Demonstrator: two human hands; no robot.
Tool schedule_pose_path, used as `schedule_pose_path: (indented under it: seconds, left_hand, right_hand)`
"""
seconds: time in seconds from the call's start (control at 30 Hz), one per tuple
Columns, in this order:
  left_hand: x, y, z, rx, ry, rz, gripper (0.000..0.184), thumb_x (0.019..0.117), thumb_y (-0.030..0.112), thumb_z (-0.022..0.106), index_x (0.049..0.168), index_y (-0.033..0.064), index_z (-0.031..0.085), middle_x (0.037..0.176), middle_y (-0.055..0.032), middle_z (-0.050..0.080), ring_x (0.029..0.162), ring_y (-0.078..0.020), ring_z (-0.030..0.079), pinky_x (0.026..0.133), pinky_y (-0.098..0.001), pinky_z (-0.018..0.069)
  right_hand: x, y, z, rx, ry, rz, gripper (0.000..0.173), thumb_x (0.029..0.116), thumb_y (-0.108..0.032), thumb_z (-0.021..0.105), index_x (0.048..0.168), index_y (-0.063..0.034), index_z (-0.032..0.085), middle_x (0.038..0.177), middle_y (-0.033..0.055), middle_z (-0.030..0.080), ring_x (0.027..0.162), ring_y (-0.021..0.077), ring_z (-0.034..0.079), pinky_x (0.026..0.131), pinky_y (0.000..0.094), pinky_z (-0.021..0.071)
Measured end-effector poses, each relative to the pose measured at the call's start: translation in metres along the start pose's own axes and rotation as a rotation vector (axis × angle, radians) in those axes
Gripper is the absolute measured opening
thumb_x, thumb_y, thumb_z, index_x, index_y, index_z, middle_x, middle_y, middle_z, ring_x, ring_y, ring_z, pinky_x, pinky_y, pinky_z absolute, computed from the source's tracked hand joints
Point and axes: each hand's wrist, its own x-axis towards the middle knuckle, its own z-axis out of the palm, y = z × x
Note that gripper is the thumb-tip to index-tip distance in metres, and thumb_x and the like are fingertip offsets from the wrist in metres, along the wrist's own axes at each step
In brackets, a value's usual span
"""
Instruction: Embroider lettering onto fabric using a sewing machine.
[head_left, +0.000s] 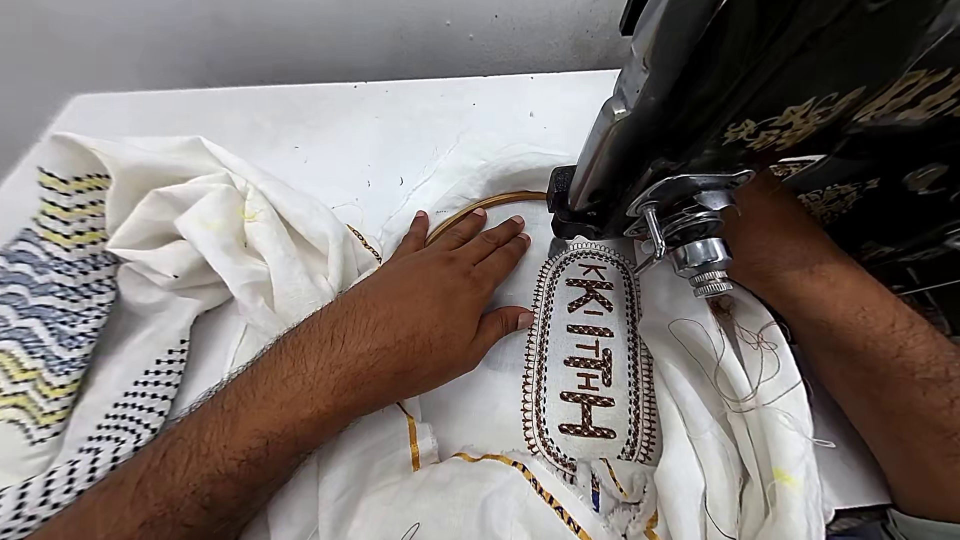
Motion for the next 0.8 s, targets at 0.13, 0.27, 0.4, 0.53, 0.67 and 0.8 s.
schedule_pose_path:
  seconds: [0.13, 0.27, 0.4, 0.53, 0.67, 0.8]
  left_hand:
    - [-0.0014, 0.0005, -0.0021, 0.002, -0.014, -0.004, 0.071, 0.1048, 0.059, 0.031, 0.159, 0.0142, 0.040, 0.167, -0.0039, 0.035, 0.155, -0.0307, 0.029, 0.118, -0.0720, 0.0211]
    - [-0.0024, -0.0003, -0.0023, 0.002, -0.011, -0.003, 0.071, 0.1047, 0.059, 0.032, 0.159, 0.0131, 0.042, 0.166, -0.0051, 0.036, 0.155, -0.0314, 0.030, 0.117, -0.0720, 0.0229]
    - [-0.0023, 0.0007, -0.0024, -0.002, -0.014, 0.001, 0.071, 0.1048, 0.058, 0.032, 0.159, 0.0131, 0.041, 0.166, -0.0049, 0.036, 0.155, -0.0312, 0.029, 0.118, -0.0724, 0.0219]
    - [-0.0023, 0.0020, -0.0033, 0.003, -0.030, -0.003, 0.071, 0.1050, 0.059, 0.031, 0.160, 0.0139, 0.039, 0.167, -0.0039, 0.035, 0.155, -0.0313, 0.028, 0.118, -0.0725, 0.0209]
    - [-0.0027, 0.0017, -0.0032, 0.004, -0.024, -0.001, 0.071, 0.1049, 0.058, 0.032, 0.159, 0.0137, 0.040, 0.167, -0.0042, 0.035, 0.155, -0.0311, 0.029, 0.118, -0.0726, 0.0218]
    - [-0.0026, 0.0013, -0.0034, -0.002, -0.021, -0.002, 0.071, 0.1048, 0.059, 0.032, 0.159, 0.0135, 0.041, 0.167, -0.0039, 0.035, 0.155, -0.0309, 0.029, 0.118, -0.0723, 0.0220]
  right_hand:
    - [-0.0006, -0.0037, -0.0017, -0.007, -0.032, 0.058, 0.025, 0.0924, -0.018, 0.073, 0.096, 0.0065, 0.066, 0.092, 0.0221, 0.065, 0.087, 0.0296, 0.062, 0.078, 0.0494, 0.0459]
    - [-0.0029, -0.0043, -0.0010, -0.001, -0.021, 0.036, 0.026, 0.0922, -0.014, 0.070, 0.097, 0.0112, 0.065, 0.094, 0.0278, 0.065, 0.090, 0.0352, 0.062, 0.078, 0.0523, 0.0456]
    - [-0.0021, -0.0047, -0.0034, -0.007, -0.037, 0.011, 0.027, 0.0928, -0.016, 0.070, 0.096, 0.0105, 0.066, 0.094, 0.0263, 0.065, 0.089, 0.0331, 0.062, 0.079, 0.0507, 0.0452]
    - [-0.0009, -0.0050, -0.0056, -0.026, -0.074, 0.035, 0.028, 0.0948, -0.020, 0.070, 0.092, 0.0079, 0.066, 0.088, 0.0231, 0.064, 0.085, 0.0301, 0.061, 0.075, 0.0487, 0.0451]
    - [-0.0006, -0.0029, -0.0037, -0.012, -0.050, 0.026, 0.025, 0.0937, -0.019, 0.070, 0.092, 0.0055, 0.067, 0.088, 0.0205, 0.065, 0.084, 0.0290, 0.062, 0.074, 0.0491, 0.0456]
    - [-0.0012, -0.0041, -0.0034, -0.010, -0.044, 0.033, 0.027, 0.0930, -0.019, 0.071, 0.093, 0.0069, 0.066, 0.089, 0.0219, 0.065, 0.086, 0.0301, 0.062, 0.075, 0.0495, 0.0452]
